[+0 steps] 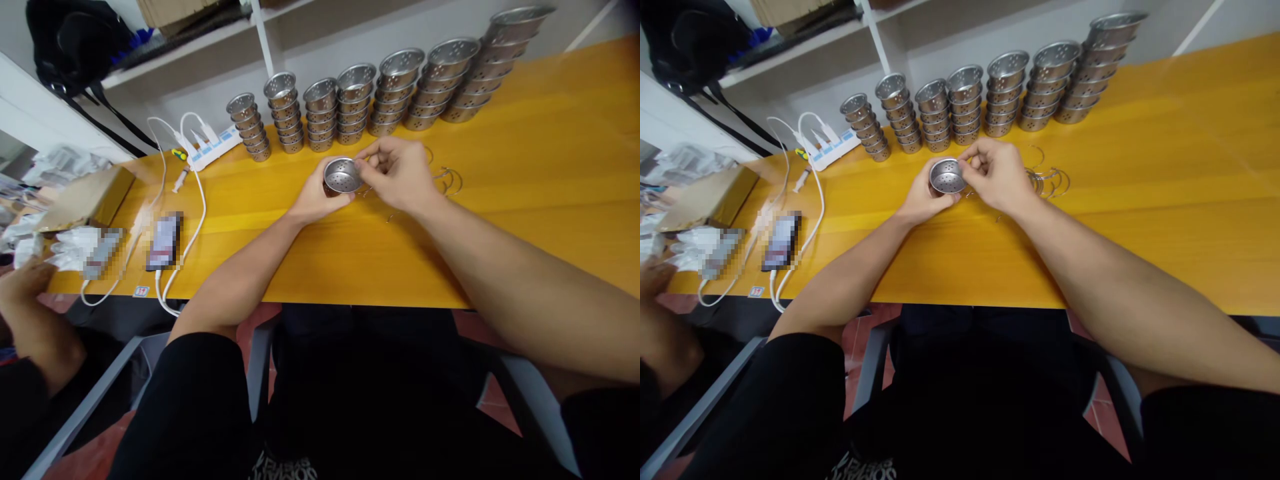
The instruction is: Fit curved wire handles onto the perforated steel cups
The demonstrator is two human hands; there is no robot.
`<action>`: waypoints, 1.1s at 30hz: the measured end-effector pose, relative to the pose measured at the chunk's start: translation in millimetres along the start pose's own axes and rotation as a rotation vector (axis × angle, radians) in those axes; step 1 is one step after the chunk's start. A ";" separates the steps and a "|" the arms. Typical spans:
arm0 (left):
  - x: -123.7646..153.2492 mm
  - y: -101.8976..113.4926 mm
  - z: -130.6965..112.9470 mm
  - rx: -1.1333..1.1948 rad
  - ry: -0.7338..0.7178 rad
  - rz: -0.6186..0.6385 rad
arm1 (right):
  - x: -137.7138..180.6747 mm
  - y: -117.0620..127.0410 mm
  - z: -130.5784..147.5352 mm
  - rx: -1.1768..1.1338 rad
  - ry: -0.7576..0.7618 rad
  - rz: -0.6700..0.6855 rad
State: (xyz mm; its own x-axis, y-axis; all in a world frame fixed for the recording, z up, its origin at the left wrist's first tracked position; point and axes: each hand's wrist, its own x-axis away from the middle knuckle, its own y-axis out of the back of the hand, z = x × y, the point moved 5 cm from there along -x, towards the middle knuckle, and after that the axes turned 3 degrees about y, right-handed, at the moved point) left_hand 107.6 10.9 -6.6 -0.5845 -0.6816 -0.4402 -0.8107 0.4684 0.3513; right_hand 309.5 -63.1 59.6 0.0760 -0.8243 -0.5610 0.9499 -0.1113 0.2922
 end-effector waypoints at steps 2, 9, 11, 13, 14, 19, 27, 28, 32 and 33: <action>1.5 0.0 -4.1 -0.016 -0.009 0.009 | 1.4 0.6 -2.8 0.048 -0.008 0.004; 7.4 -4.2 -21.3 -0.075 0.006 0.007 | 3.0 2.9 -15.2 0.163 -0.013 -0.005; 7.8 -5.4 -21.8 -0.076 0.005 0.013 | 3.2 2.5 -15.6 0.191 -0.016 -0.010; 8.2 -6.5 -19.5 -0.083 0.011 0.018 | 3.3 2.2 -15.1 0.205 -0.024 -0.014; 8.3 -7.2 -17.8 -0.090 0.018 0.022 | 3.3 2.2 -14.8 0.206 -0.029 -0.014; 9.2 -10.4 -13.4 -0.113 0.062 0.019 | 3.6 1.2 -12.9 0.205 -0.042 -0.016; 7.3 -7.2 -22.2 -0.106 0.084 0.002 | 1.3 -2.5 -3.3 0.057 -0.029 -0.020; 6.4 -4.9 -21.4 -0.087 0.091 0.002 | 0.9 -1.8 0.5 0.015 -0.020 0.008; 4.9 2.9 -15.1 0.017 0.184 0.032 | 1.4 0.4 14.8 -0.134 -0.057 0.196; 5.2 3.1 -14.0 0.036 0.207 0.051 | 1.9 0.5 17.0 -0.155 -0.077 0.235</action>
State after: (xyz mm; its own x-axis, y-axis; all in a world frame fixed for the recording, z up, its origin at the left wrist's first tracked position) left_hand 102.5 1.0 3.7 -0.6085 -0.7557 -0.2422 -0.7831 0.5222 0.3378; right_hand 304.9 -74.1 71.8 0.2823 -0.8578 -0.4296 0.9442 0.1692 0.2826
